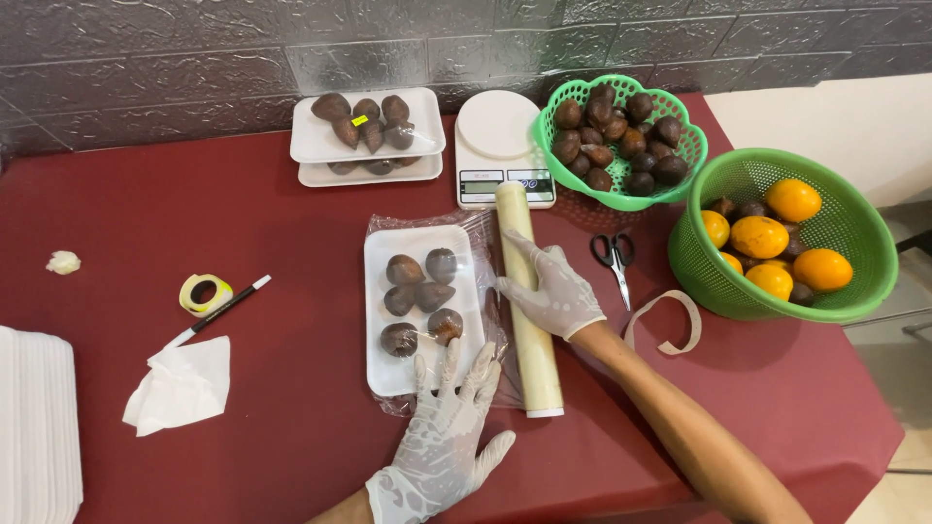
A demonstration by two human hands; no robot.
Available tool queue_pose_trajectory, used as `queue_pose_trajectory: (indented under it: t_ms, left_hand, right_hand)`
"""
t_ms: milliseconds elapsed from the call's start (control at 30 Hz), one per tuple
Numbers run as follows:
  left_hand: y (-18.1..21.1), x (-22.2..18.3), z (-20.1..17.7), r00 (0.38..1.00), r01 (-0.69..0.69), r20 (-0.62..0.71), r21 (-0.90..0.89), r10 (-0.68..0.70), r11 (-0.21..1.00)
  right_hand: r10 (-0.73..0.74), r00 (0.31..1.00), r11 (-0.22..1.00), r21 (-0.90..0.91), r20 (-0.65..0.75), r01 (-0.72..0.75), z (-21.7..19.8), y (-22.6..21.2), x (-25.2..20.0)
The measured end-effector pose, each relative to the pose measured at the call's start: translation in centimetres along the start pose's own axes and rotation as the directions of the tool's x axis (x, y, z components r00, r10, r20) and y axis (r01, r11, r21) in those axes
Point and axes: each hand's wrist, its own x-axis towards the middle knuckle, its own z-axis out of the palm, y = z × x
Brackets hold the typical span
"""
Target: The person wraps a white tray containing several dark brown fruits in plastic wrap. They smooth the wrap over the tray, cut the excess with scissors, and fold the edges to seal the package.
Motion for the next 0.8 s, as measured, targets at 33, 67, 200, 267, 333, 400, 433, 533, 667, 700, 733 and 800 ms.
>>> queue_pose_trajectory:
  t_ms: [33,67,200,267,333,400,433,533,667,700,733,800]
  left_hand:
    - [-0.1,0.0,-0.3,1.0,0.001,0.0,0.001,-0.001,1.0]
    - [-0.3,0.1,-0.6,1.0,-0.006,-0.008,-0.033,0.006,0.999]
    - [-3.0,1.1,-1.9,0.975,0.065,-0.176,-0.347,-0.133,0.936]
    - [-6.9,2.1,-1.0,0.923,0.29,-0.245,-0.064,-0.297,0.955]
    - [-11.0,2.5,0.1,0.836,0.506,-0.358,0.205,-0.417,0.838]
    - [-15.2,2.4,1.4,0.538,0.829,0.331,-0.042,-0.775,0.558]
    - [-16.7,2.8,2.5,0.54,0.827,0.331,-0.041,-0.774,0.56]
    - [-19.5,3.9,2.5,0.381,0.904,0.648,-0.112,-0.66,0.412]
    - [-19.1,6.6,-0.7,0.451,0.891,0.664,-0.373,-0.597,0.258]
    - [-19.3,7.0,-0.2,0.448,0.892,0.676,-0.376,-0.585,0.249]
    - [-19.5,6.6,0.9,0.449,0.892,0.675,-0.379,-0.586,0.247]
    - [-20.0,5.9,3.1,0.497,0.865,0.672,-0.432,-0.549,0.254]
  right_hand:
    - [-0.002,1.0,1.0,0.0,0.001,0.002,0.0,-0.2,-0.1]
    - [0.01,1.0,1.0,-0.012,0.006,-0.01,-0.1,-0.3,-0.2]
    - [0.019,1.0,0.999,-0.037,0.011,-0.018,-0.1,-0.2,-0.1]
    - [0.015,1.0,0.999,-0.037,0.017,-0.015,-0.4,-0.5,-0.3]
    - [0.011,1.0,0.999,-0.039,0.022,-0.01,-0.6,-0.4,-0.3]
    - [0.067,0.995,0.995,-0.078,0.077,-0.061,-0.6,0.1,0.0]
    - [0.068,0.995,0.995,-0.076,0.077,-0.062,-1.2,-0.5,-0.5]
    - [0.085,0.99,0.991,-0.118,0.117,-0.071,-1.9,-1.9,-1.3]
    - [0.104,0.989,0.985,-0.146,0.107,-0.088,-1.6,-1.5,-0.9]
    - [0.104,0.989,0.984,-0.155,0.108,-0.086,-1.6,-1.4,-0.8]
    - [0.103,0.989,0.984,-0.158,0.106,-0.085,-1.5,-1.5,-0.8]
    - [0.106,0.988,0.986,-0.143,0.111,-0.09,-1.5,-1.5,-0.9]
